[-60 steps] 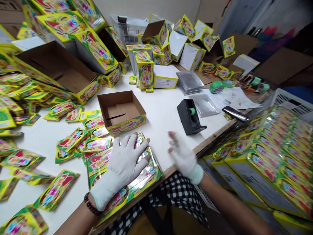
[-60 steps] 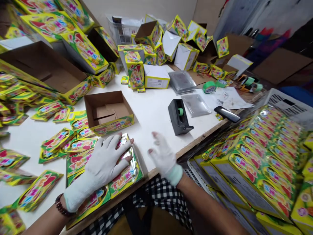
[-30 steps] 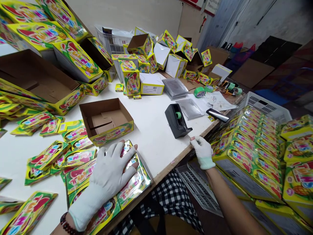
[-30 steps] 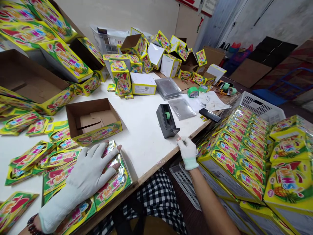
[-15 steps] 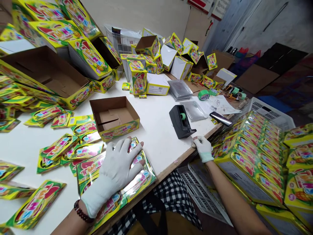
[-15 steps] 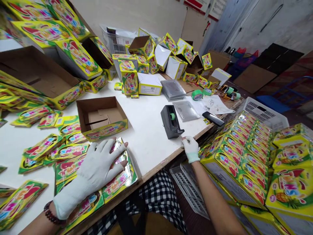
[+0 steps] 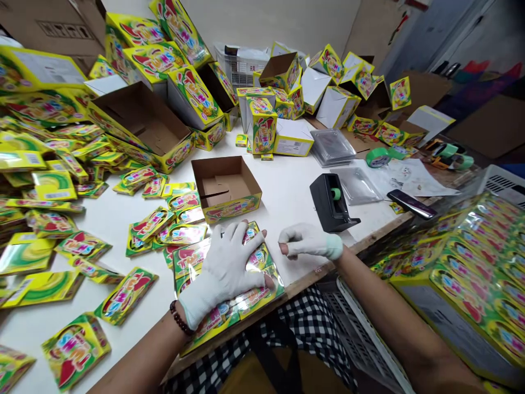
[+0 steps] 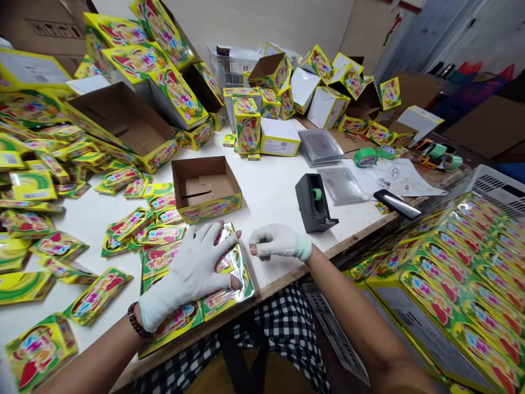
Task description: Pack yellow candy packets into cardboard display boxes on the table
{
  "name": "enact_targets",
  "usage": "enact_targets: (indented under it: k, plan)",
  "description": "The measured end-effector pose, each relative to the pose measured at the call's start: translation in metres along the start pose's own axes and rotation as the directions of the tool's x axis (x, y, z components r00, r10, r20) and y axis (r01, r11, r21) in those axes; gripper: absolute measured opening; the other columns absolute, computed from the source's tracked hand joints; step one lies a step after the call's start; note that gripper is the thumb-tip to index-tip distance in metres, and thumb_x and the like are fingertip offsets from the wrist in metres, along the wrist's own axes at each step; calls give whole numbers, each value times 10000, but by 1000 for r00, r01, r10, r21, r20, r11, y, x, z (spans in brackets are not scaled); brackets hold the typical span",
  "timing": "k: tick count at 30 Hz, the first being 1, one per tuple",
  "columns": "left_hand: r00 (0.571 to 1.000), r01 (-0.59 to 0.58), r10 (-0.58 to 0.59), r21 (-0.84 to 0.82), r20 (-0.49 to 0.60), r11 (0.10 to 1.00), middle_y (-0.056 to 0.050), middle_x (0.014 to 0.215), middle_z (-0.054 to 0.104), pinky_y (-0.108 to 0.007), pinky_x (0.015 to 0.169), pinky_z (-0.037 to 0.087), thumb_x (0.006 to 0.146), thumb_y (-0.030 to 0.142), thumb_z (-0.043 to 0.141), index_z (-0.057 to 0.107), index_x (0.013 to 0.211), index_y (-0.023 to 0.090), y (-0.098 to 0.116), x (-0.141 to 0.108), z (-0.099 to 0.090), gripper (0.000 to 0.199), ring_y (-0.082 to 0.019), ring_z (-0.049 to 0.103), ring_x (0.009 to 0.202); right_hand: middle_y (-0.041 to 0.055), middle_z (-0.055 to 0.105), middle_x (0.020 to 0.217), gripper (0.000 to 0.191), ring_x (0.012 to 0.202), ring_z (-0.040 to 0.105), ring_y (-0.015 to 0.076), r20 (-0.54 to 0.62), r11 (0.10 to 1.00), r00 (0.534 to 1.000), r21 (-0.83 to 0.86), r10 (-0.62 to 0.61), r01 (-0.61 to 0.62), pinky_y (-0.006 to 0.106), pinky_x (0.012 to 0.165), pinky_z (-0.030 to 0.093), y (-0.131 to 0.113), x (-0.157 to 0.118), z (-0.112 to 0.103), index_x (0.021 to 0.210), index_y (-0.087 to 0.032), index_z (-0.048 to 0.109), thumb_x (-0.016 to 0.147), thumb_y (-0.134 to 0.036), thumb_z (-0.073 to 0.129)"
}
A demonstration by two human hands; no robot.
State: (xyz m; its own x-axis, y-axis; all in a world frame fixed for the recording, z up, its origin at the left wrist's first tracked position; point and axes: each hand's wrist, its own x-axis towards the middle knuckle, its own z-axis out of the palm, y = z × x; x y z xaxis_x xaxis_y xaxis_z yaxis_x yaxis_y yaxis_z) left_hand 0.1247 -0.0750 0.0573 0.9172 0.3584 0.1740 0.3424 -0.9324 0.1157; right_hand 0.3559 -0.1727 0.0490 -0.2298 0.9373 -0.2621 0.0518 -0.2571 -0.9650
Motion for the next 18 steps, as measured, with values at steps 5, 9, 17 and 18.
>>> enact_targets:
  k: [5,9,17,18]
  plan:
    - [1000,23,-23,27,-1,999,-136,1211,530,-484,881,348,936,571,397,529,1370,282,2,0,-2,537,-331,461,1080,-60,541,573,364,495,478,77,135,992,987,-96,89,-76,213,491,379,14,36,-11,750,-143,614,716,-471,768]
    - [999,53,-53,34,5,998,-128,1217,529,-475,878,347,953,459,410,551,1335,291,5,3,-3,440,-321,466,1085,-62,544,555,406,489,480,69,152,993,982,-54,114,-107,197,482,373,29,41,-11,731,-140,610,693,-499,795]
    - [999,44,-44,13,-15,999,-130,1164,542,-480,884,343,917,443,463,569,1311,278,3,2,-1,440,-331,462,1101,42,703,755,667,562,660,171,34,968,971,71,237,-239,299,536,555,70,39,18,1000,-164,559,663,-716,726]
    - [999,46,-46,8,-24,999,-129,1158,543,-478,881,343,915,443,468,574,1304,276,3,1,0,437,-330,464,1094,65,715,825,672,652,692,197,-49,982,981,44,187,-185,335,607,584,73,35,24,1056,-160,558,704,-718,688]
